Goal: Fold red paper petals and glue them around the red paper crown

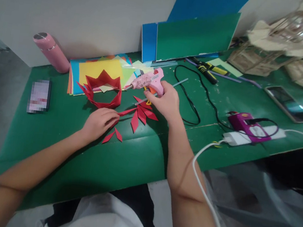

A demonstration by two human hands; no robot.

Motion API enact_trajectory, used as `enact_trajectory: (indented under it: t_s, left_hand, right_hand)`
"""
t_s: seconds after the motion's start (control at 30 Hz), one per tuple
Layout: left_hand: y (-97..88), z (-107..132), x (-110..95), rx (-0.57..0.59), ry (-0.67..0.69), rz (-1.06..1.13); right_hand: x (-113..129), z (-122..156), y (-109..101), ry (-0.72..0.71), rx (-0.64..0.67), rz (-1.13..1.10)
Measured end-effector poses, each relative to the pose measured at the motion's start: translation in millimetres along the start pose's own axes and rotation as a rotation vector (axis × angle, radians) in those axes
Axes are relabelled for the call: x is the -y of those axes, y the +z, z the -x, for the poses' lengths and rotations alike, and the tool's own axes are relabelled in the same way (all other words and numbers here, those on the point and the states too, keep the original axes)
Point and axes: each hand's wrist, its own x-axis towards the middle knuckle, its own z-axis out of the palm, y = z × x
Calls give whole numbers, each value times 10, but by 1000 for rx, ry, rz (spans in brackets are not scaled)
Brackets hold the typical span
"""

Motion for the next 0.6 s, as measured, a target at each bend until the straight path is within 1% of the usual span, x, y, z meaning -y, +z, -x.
enact_trajectory:
  t_s: [0.1,0.13,0.2,0.27,0.33,0.47,0.6]
  left_hand:
    - [-112,68,-36,-88,-37,-14]
    - [-143,93,-35,-123,-31,-37]
    - [-192,139,-12,-187,33,-91]
    - [-226,169,27,-224,121,-115]
    - [-246,180,61,-252,146,-97]
    - [-253,181,76,-297,106,-72]
    - [-243,187,52,-407,209,-114]
  right_hand:
    - [0,14,25,-37,17,9]
    - [9,20,29,-45,24,15]
    - [40,34,31,-55,37,20]
    - [87,51,27,-75,52,13]
    - [139,70,18,-111,62,8]
    - [230,104,-1,-171,110,12]
    - [286,129,-1,-197,171,20]
